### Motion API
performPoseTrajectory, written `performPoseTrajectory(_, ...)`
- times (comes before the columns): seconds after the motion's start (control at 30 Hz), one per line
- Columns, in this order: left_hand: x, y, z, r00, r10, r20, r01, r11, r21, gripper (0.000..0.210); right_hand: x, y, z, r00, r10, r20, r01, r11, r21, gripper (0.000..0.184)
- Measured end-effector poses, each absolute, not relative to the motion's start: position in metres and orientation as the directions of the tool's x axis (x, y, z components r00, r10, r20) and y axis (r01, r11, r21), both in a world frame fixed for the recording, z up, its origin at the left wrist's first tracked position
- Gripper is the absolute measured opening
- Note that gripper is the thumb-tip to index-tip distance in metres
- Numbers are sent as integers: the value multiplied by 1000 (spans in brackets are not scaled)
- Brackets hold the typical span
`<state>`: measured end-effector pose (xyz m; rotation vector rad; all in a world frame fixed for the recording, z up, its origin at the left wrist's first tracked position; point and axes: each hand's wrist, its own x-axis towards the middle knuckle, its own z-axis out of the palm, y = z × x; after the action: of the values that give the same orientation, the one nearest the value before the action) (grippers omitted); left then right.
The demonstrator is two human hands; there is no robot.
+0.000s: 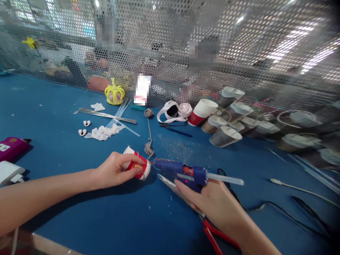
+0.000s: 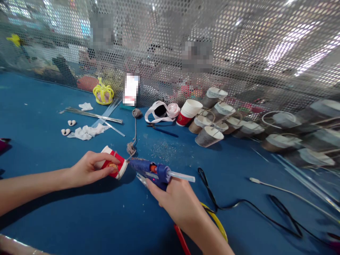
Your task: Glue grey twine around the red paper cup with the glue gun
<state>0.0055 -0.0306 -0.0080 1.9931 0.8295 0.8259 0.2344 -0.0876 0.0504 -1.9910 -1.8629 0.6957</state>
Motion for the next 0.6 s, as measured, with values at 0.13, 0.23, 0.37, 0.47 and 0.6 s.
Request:
performPoseTrajectory(0.13, 6, -30, -8, 570, 785, 243, 247, -446, 860, 21, 236, -91, 51, 22, 991, -129, 834, -89, -545, 24)
performPoseTrajectory(0.23, 6, -30, -9, 564, 782, 264, 243, -463, 852, 20, 235, -93, 52, 21, 991, -136, 832, -93, -547, 32)
performPoseTrajectory(0.37, 6, -30, -9, 569, 770, 287, 219, -479, 850, 18, 232, -91, 52, 45, 988, -149, 836, -119, -536, 47)
performPoseTrajectory(0.47, 6, -30, -9, 565, 778, 276, 206, -457, 866, 18, 232, -91, 51, 38, 987, -155, 847, -114, -519, 45)
performPoseTrajectory(0.6, 7, -30, -8, 564, 792, 235, 180, -395, 901, 18, 234, -92, 50, -13, 994, -106, 870, -41, -491, 37)
